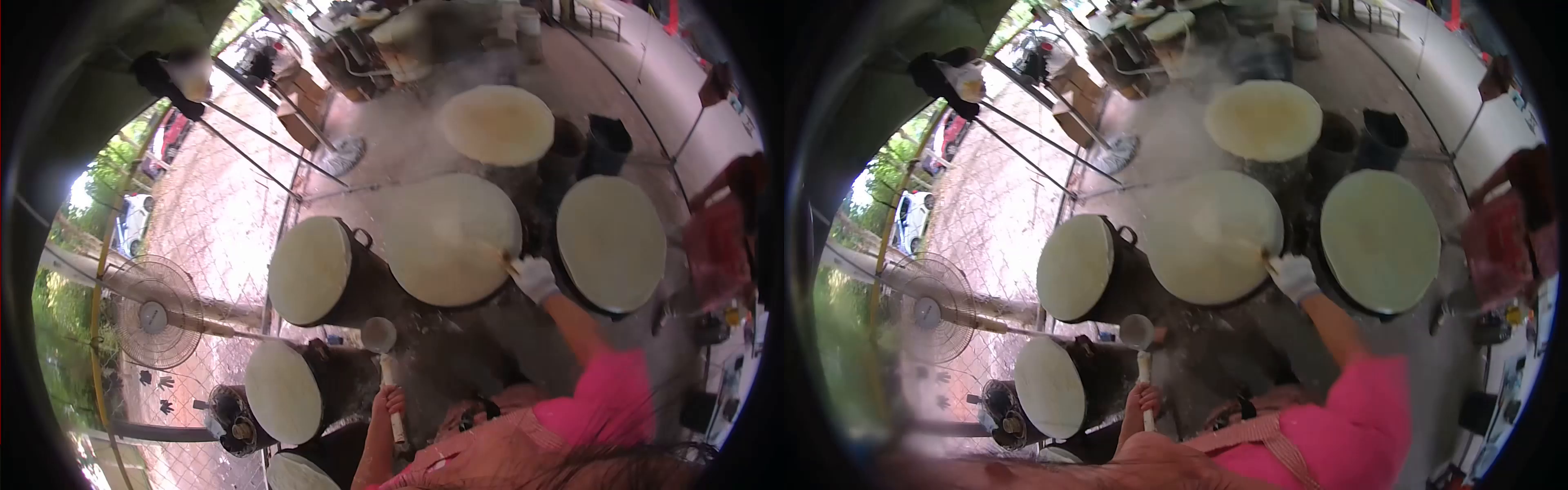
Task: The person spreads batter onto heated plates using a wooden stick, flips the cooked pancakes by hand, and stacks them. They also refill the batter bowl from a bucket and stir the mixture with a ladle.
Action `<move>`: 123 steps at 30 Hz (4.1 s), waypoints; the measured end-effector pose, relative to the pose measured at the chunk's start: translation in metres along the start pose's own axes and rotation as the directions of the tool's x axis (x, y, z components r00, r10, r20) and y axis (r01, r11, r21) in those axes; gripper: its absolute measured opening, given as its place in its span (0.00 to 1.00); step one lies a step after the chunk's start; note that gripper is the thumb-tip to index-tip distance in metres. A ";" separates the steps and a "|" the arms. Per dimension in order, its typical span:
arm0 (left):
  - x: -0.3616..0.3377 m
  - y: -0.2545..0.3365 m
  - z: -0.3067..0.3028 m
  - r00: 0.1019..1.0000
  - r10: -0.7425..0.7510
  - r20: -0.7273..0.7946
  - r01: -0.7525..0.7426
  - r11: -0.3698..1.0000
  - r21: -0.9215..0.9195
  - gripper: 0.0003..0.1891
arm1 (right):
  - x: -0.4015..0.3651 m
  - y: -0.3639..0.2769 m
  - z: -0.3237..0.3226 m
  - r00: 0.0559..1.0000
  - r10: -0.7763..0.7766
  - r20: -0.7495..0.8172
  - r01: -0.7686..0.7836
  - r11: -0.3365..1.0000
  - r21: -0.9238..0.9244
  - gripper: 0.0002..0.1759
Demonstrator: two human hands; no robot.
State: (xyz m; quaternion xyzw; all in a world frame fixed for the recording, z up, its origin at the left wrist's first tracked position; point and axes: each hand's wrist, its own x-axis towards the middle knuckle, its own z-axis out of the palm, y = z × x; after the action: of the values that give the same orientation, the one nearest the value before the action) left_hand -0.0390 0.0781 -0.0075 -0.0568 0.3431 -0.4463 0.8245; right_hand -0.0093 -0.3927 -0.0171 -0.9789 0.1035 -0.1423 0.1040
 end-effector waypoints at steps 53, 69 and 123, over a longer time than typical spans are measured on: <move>-0.158 -0.102 -0.124 0.818 0.562 -0.121 -0.566 0.753 -0.334 0.06 | 0.052 -0.445 0.080 0.684 -0.680 0.264 0.311 0.599 0.738 0.18; -0.097 -0.303 -0.183 0.478 0.870 -0.123 -0.558 0.192 -0.807 0.12 | -0.243 -0.661 0.087 -0.625 -0.733 -0.267 0.596 -0.670 0.442 0.22; -0.180 -0.362 -0.233 -0.588 0.554 -0.590 0.191 -0.613 -0.766 0.15 | -0.591 -0.965 0.072 -0.776 -0.608 0.168 0.127 0.110 0.986 0.19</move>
State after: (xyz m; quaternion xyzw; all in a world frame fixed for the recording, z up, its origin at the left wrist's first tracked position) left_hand -0.5005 0.0520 0.0536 -0.2888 -0.0697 0.7692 0.5658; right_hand -0.3751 0.6804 -0.0118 -0.4259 -0.6971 0.5478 0.1805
